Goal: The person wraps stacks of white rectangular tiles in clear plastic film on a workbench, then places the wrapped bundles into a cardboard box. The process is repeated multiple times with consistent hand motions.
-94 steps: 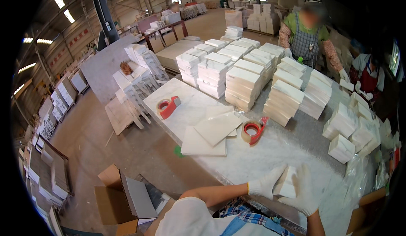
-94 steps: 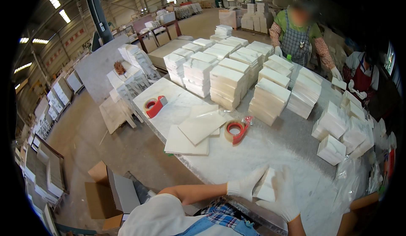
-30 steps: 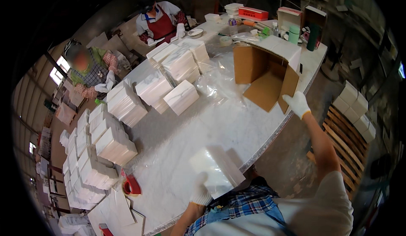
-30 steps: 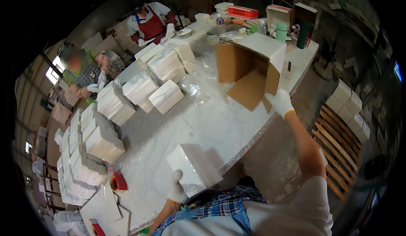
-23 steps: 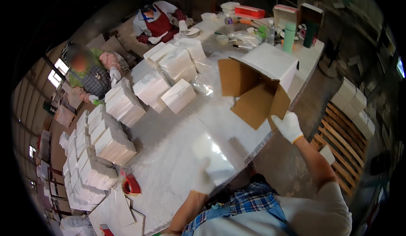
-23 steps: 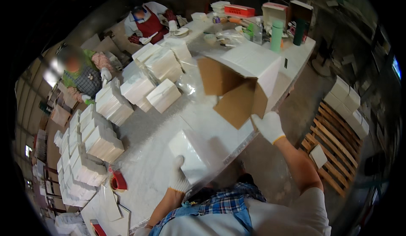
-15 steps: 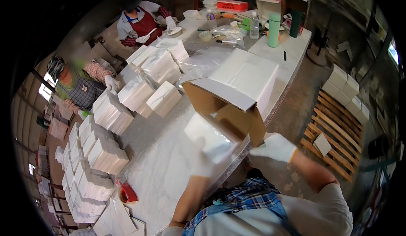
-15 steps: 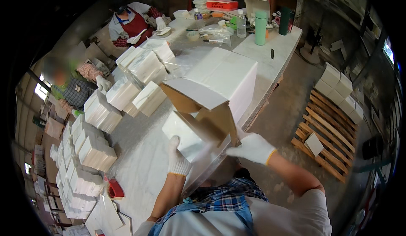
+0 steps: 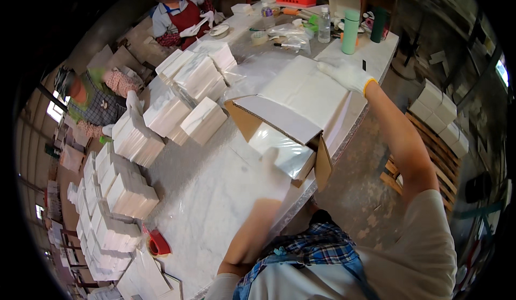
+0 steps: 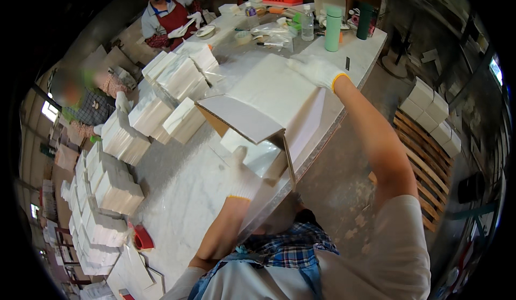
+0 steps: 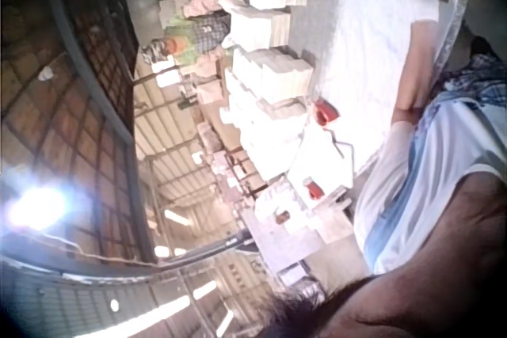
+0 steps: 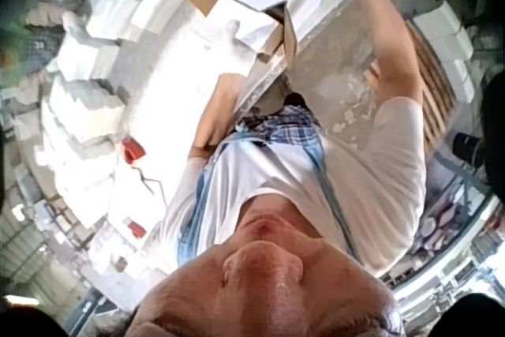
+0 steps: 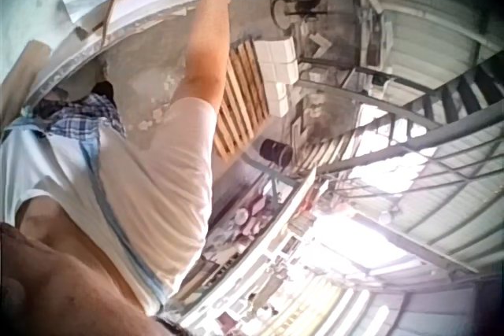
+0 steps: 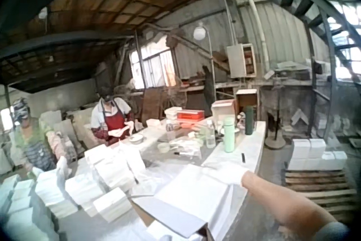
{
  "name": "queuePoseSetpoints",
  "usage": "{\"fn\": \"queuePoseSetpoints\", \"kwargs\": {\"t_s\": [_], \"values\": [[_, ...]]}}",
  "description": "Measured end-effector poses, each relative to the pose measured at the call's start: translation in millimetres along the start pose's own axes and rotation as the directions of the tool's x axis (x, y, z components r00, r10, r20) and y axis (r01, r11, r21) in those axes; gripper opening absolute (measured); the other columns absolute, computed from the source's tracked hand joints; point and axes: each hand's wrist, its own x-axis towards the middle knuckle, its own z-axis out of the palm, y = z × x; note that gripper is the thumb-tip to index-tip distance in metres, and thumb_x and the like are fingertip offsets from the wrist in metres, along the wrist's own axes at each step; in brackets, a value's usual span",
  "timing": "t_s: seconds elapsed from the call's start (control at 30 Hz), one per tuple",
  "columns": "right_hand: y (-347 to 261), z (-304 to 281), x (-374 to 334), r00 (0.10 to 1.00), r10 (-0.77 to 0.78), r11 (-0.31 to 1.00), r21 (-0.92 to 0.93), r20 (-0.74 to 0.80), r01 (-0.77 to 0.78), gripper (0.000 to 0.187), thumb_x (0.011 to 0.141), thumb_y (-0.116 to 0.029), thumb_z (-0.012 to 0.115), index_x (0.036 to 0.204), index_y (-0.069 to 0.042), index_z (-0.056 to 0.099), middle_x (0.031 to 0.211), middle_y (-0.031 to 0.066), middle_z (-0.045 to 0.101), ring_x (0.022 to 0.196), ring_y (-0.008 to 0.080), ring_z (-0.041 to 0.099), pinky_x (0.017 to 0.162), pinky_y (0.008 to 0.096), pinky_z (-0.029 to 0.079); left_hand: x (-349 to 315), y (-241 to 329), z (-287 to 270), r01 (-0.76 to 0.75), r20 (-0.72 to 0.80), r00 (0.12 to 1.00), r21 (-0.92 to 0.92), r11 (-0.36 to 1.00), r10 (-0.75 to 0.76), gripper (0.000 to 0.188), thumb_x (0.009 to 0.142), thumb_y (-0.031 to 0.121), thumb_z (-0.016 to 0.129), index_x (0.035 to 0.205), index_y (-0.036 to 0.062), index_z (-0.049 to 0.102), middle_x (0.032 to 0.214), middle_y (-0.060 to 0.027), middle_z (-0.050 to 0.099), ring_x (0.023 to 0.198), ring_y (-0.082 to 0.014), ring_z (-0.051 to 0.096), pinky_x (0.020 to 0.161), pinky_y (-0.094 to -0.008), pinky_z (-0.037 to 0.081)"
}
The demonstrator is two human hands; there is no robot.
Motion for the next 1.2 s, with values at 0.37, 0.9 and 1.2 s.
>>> {"fn": "queuePoseSetpoints", "kwargs": {"t_s": [0.37, 0.9, 1.2], "values": [[-4, 2, -4, 0.992, 0.077, 0.995, -0.068, 0.096, -0.071, 0.079, 0.103, -0.069, 0.033, 0.151, -0.010, 0.053, 0.154, 0.0191, 0.053, 0.143, 0.0390, 0.047, 0.120, 0.0429, 0.036, 93, -46, 25, 0.024, 0.046, 0.999, -0.066, 0.998, -0.021, 0.025, 0.104, 0.013, 0.052, 0.125, 0.0046, 0.062, 0.123, -0.0088, 0.066, 0.113, -0.0209, 0.063, 0.093, -0.0336, 0.052], [-5, 13, -4, 0.999, -0.009, 0.984, 0.176, 0.049, 0.001, 0.067, 0.107, -0.049, 0.052, 0.147, 0.004, 0.054, 0.153, 0.0190, 0.055, 0.143, 0.0281, 0.049, 0.121, 0.0339, 0.032, 209, -88, 65, 0.203, -0.055, 0.977, 0.513, 0.834, -0.204, 0.033, 0.106, 0.021, 0.048, 0.132, 0.0075, 0.064, 0.131, -0.0086, 0.066, 0.118, -0.0224, 0.065, 0.095, -0.0343, 0.053], [4, 18, 5, 0.998, 0.067, 0.991, 0.114, -0.005, -0.066, 0.068, 0.105, -0.055, 0.052, 0.145, -0.001, 0.058, 0.142, 0.0234, 0.063, 0.135, 0.0319, 0.058, 0.114, 0.0369, 0.040, 238, -58, 61, 0.165, 0.007, 0.915, 0.905, 0.391, -0.403, 0.038, 0.107, 0.025, 0.046, 0.135, 0.0091, 0.065, 0.135, -0.0085, 0.067, 0.121, -0.0233, 0.066, 0.097, -0.0347, 0.054]]}}
